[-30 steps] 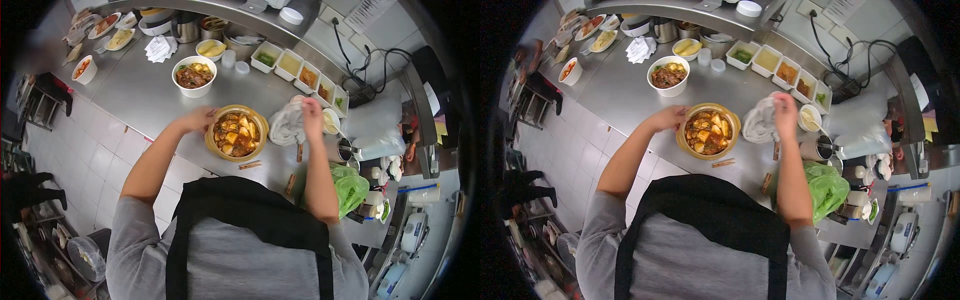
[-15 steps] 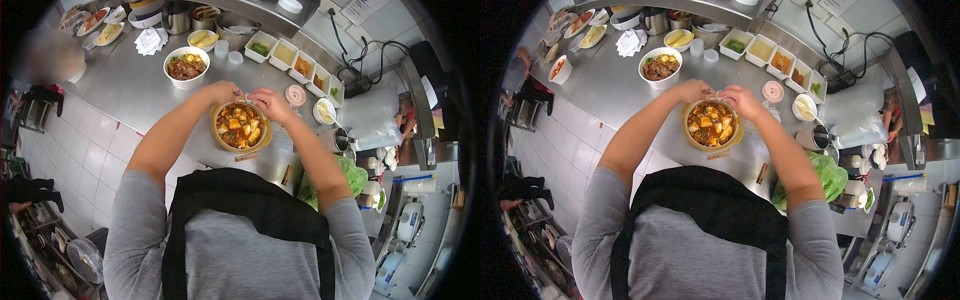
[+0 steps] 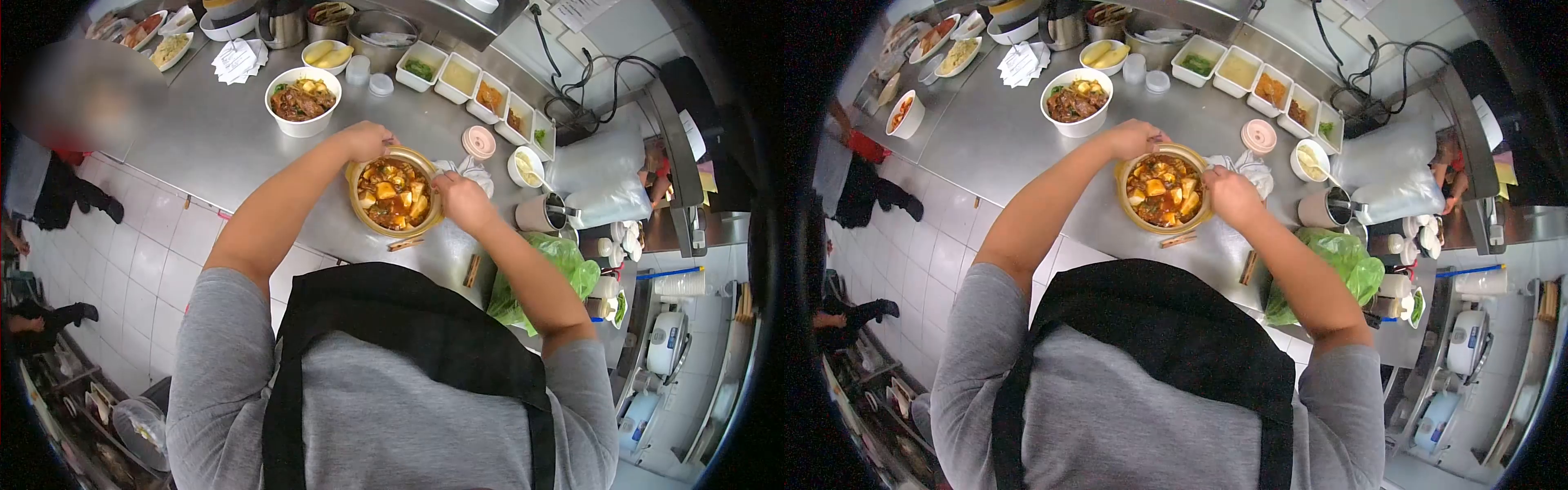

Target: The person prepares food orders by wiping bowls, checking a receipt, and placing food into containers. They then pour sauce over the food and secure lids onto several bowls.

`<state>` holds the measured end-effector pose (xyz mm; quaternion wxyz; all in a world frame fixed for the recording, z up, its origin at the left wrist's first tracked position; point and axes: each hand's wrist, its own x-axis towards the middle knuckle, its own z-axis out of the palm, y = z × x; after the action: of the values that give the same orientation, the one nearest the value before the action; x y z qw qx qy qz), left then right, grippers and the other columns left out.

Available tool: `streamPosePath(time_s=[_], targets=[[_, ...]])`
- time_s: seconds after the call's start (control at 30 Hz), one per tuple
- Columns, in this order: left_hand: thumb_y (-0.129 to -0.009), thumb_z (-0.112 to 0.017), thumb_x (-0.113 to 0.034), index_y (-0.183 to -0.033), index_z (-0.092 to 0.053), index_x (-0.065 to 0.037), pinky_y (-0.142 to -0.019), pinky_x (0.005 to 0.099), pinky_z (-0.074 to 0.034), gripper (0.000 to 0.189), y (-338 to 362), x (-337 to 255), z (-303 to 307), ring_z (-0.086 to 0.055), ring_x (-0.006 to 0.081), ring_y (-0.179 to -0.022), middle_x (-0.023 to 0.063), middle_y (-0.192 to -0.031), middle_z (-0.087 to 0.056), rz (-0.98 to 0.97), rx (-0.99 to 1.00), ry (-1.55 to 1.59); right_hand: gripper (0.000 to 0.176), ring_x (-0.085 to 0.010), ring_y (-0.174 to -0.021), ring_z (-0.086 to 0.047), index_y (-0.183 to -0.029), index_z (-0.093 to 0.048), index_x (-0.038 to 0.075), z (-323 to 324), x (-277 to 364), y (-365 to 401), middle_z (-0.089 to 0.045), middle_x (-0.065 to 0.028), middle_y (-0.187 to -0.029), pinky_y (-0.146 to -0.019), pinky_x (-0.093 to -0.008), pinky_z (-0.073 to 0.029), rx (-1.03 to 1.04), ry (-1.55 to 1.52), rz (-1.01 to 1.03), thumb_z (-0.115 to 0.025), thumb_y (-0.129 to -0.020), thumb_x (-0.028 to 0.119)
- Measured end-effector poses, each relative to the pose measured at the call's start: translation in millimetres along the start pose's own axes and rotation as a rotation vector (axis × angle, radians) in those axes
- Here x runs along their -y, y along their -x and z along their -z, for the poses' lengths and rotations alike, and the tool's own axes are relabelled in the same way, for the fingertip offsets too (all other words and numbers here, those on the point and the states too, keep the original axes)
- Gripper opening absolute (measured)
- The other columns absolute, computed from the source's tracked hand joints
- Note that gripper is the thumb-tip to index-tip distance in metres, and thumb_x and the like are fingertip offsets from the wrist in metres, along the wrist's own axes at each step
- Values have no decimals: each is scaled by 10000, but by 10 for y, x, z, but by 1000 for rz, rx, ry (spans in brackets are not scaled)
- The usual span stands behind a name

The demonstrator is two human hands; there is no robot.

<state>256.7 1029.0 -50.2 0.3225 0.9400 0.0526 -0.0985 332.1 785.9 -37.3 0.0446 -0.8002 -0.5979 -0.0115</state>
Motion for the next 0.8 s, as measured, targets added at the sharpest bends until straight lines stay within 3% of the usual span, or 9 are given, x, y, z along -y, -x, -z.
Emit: streamPosePath(time_s=[0.1, 0.2, 0.3, 0.4, 0.47, 0.5, 0.6, 0.67, 0.8], targets=[[-812, -558, -161, -1131, -588, -127, -825, 368, -459, 322, 21, 64, -57, -600, 280, -942, 140, -1041, -623, -53, -31, 18, 157, -323, -704, -610, -848, -616, 44, 80, 84, 3, -607, -142, -866, -637, -402, -504, 93, -67, -108, -548, -710, 76], [-812, -563, -163, -1120, -589, -112, -818, 365, -465, 313, 101, 113, -108, -602, 280, -925, 141, -1015, -629, -65, -115, 9, 137, -307, -683, -621, -846, -627, 41, 173, -39, -165, -629, -140, -868, -621, -394, -506, 418, -121, -107, -542, -745, 78], [-814, -568, -157, -1115, -586, -97, -798, 350, -475, 308, 318, 78, -129, -607, 263, -892, 135, -978, -637, 21, -158, 30, 142, -256, -731, -624, -881, -637, 58, 419, -236, -106, -637, -97, -886, -619, -397, -499, 521, -1277, -778, -527, -799, 95], [-827, -559, -130, -1131, -567, -72, -768, 325, -486, 310, 502, 324, -190, -608, 220, -850, 122, -969, -634, 93, -192, 271, 148, -217, -809, -601, -920, -633, 75, 591, -497, 121, -625, -47, -918, -660, -409, -490, 123, -1615, -942, -518, -836, 116], [-839, -547, -109, -1143, -554, -53, -750, 308, -489, 309, 605, 548, -315, -601, 187, -828, 113, -987, -622, 142, -228, 631, 161, -237, -847, -592, -947, -623, 65, 552, -600, 233, -617, -60, -934, -690, -418, -479, -111, -1476, -818, -532, -827, 122], [-836, -550, -110, -1132, -552, -48, -719, 309, -496, 302, 690, 588, -316, -611, 187, -816, 119, -962, -630, 172, -305, 603, 172, -248, -866, -588, -960, -618, 60, 482, -628, 290, -613, -67, -943, -705, -422, -474, -226, -1403, -757, -538, -822, 125], [-833, -554, -106, -1116, -539, -37, -629, 306, -515, 292, 906, 612, -290, -628, 177, -777, 123, -893, -637, 260, -438, 647, 181, -287, -853, -580, -963, -620, 73, -47, -451, 400, -601, -100, -891, -713, -408, -468, -351, -293, -506, -547, -808, 132], [-836, -549, -93, -1127, -518, -37, -574, 300, -524, 298, 1044, 597, -246, -622, 158, -749, 108, -857, -622, 343, -415, 849, 180, -327, -859, -562, -930, -638, 101, -541, -238, 497, -581, -117, -896, -708, -411, -465, -105, 181, -364, -575, -780, 174], [-843, -541, -89, -1171, -457, -51, -519, 303, -539, 341, 1262, 420, -203, -607, 163, -705, 97, -863, -568, 383, -437, 1038, 220, -334, -871, -552, -900, -652, 127, -152, 0, 346, -571, -103, -910, -743, -410, -461, -129, 94, -503, -654, -710, 237]])
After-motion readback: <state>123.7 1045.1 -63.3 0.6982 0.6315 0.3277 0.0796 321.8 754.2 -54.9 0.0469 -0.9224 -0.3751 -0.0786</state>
